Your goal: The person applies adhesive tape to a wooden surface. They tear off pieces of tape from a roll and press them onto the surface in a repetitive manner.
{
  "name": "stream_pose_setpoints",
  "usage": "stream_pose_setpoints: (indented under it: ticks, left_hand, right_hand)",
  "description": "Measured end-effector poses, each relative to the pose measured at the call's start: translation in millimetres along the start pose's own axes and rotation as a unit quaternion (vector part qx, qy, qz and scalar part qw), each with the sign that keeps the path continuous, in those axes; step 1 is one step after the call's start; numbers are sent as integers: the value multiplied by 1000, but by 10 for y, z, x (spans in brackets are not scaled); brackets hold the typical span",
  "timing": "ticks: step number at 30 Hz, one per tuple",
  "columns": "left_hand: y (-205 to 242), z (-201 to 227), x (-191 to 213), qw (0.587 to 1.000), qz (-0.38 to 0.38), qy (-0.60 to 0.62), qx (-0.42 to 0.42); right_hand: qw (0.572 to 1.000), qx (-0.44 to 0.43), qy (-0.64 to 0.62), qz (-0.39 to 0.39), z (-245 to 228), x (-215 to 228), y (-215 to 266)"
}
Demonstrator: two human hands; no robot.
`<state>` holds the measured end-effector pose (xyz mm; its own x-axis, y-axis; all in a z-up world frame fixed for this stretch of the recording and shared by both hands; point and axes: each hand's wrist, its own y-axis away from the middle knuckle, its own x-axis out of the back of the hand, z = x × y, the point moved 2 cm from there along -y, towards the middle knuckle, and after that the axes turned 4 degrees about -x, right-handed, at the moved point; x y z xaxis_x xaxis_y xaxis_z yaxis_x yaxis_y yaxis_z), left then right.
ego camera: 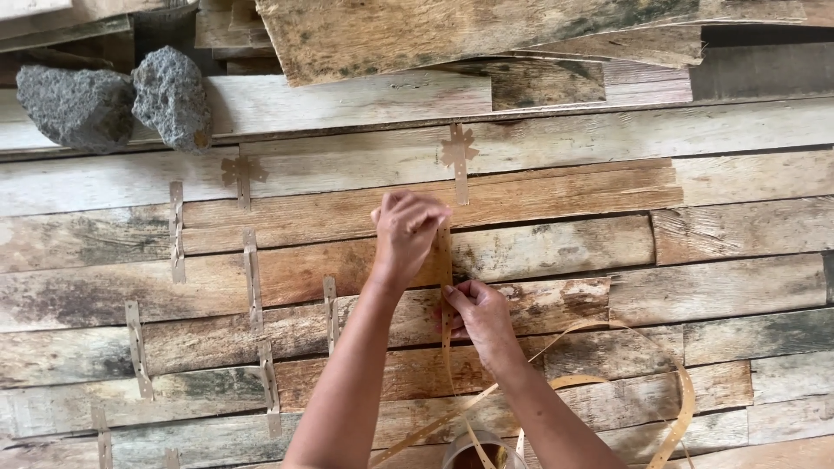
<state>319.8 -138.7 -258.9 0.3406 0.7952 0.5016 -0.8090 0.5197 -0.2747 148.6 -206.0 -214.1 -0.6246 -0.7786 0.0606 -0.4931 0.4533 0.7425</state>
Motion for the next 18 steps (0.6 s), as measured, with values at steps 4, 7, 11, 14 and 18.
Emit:
stream_pose_setpoints:
  ticks: [4, 7, 11, 14, 18]
  left_hand:
    - [186, 113, 69, 982, -27, -131, -134]
    - [233, 242, 98, 971, -28, -185, -148]
    - [304, 216, 20, 962, -83, -245, -91]
    - [320, 254, 18, 957, -118, -259, -60]
    - [322, 280, 70, 947, -190, -258, -26]
  right_hand:
    - [1000, -4, 3, 8, -6, -23, 7]
    - [1000, 6, 3, 14, -8, -22, 6]
    - [1000, 0, 11, 14, -15, -45, 11]
    - [1000, -5, 11, 18, -30, -57, 46]
    - [999, -1, 32, 14, -19, -61, 89]
